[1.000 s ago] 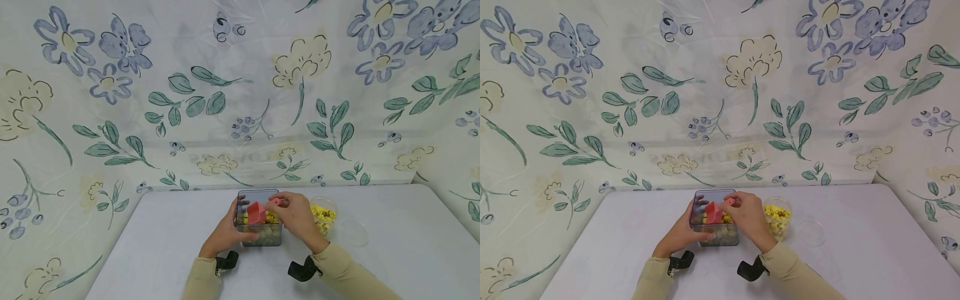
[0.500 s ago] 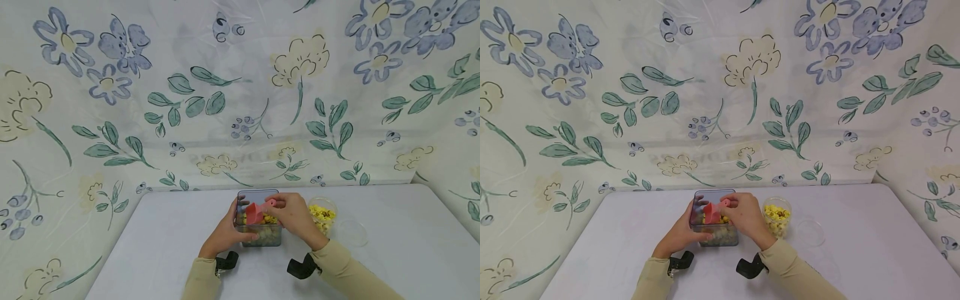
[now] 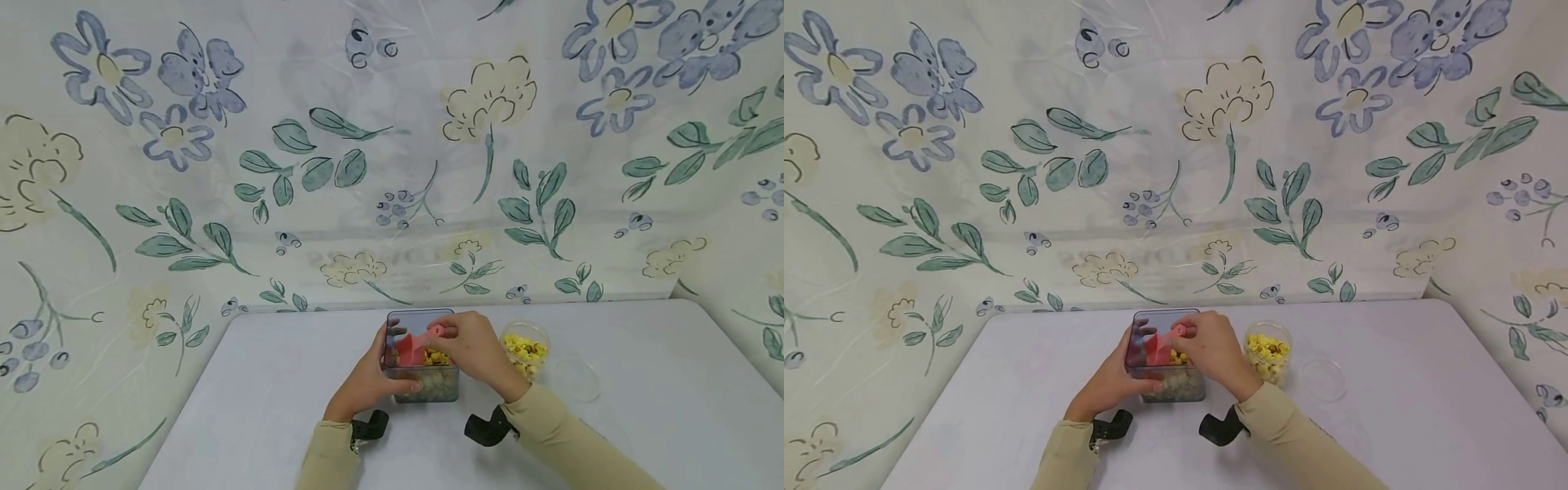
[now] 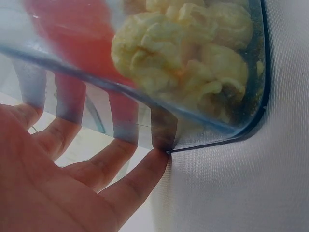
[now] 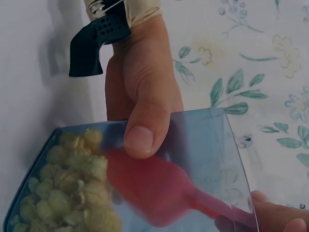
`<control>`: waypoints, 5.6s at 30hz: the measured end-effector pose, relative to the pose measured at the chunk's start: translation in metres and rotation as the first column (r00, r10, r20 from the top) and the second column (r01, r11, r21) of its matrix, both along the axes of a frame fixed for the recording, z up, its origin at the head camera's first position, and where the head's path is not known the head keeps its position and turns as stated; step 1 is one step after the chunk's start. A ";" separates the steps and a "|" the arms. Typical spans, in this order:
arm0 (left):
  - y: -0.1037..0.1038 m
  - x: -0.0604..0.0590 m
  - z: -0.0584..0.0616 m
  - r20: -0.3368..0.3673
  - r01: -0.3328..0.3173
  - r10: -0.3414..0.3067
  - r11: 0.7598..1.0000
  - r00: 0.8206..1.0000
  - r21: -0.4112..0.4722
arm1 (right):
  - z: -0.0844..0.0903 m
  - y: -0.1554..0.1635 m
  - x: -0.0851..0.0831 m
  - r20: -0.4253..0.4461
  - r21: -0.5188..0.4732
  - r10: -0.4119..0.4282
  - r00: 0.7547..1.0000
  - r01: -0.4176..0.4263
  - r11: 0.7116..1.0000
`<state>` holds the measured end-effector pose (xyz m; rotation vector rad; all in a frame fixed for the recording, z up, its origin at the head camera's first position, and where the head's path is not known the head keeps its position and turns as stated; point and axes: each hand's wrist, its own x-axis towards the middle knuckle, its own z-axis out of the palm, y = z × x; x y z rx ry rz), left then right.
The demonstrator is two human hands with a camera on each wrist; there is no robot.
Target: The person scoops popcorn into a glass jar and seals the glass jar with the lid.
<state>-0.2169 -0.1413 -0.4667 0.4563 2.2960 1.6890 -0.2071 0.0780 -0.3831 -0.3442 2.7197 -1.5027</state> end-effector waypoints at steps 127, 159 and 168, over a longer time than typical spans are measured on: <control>0.134 0.070 0.081 -0.279 -0.009 -0.004 0.999 0.960 -0.045 | -0.039 0.182 0.037 0.013 0.447 -0.103 0.995 0.086 0.890; 0.197 0.045 0.005 -0.037 -0.202 0.201 0.978 0.979 -0.046 | -0.065 0.184 0.035 0.019 0.548 -0.070 0.997 0.048 0.835; 0.198 0.040 -0.002 -0.025 -0.221 0.220 0.975 0.975 -0.027 | -0.055 0.184 0.038 -0.120 0.487 -0.066 0.991 0.117 0.866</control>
